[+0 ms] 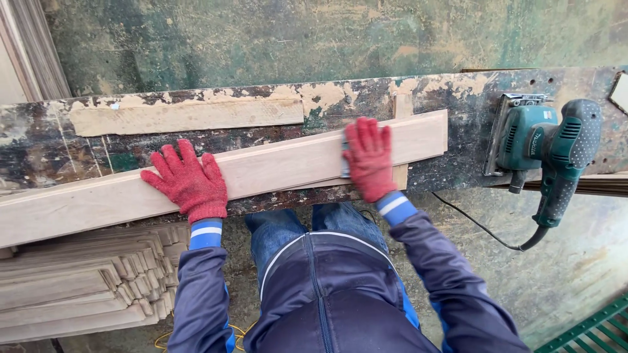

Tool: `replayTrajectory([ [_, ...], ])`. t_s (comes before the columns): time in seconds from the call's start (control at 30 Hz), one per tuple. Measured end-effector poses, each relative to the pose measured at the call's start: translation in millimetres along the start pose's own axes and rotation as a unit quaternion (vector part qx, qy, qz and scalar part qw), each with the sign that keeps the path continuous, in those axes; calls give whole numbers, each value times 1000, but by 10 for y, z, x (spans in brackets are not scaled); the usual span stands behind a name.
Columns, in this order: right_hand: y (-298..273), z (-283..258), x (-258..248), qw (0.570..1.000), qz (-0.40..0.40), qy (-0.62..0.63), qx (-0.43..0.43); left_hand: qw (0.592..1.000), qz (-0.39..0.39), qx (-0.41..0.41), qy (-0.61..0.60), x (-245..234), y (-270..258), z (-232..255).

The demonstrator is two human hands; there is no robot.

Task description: Sanding a long wooden plank using a power orbital sander and then finishing it with manual sandpaper blocks.

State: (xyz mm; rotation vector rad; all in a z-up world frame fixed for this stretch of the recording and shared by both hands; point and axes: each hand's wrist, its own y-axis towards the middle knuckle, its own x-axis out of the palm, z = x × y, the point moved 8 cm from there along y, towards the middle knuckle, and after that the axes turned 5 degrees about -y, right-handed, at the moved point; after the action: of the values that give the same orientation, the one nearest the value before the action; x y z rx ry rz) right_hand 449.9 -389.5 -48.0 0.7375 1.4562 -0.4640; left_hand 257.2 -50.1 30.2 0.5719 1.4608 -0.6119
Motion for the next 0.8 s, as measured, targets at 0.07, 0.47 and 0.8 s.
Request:
replayTrajectory([
  [0.07, -149, 649, 68, 996, -79, -16, 42, 1000, -11, -5, 3, 17, -11, 6],
  [0.47, -40, -191, -14, 999, 34, 28, -12, 1000, 6, 7, 4, 56, -17, -12],
  [0.8, -561, 508, -246, 982, 149, 13, 112, 1000, 12, 10, -16, -7, -21, 22],
])
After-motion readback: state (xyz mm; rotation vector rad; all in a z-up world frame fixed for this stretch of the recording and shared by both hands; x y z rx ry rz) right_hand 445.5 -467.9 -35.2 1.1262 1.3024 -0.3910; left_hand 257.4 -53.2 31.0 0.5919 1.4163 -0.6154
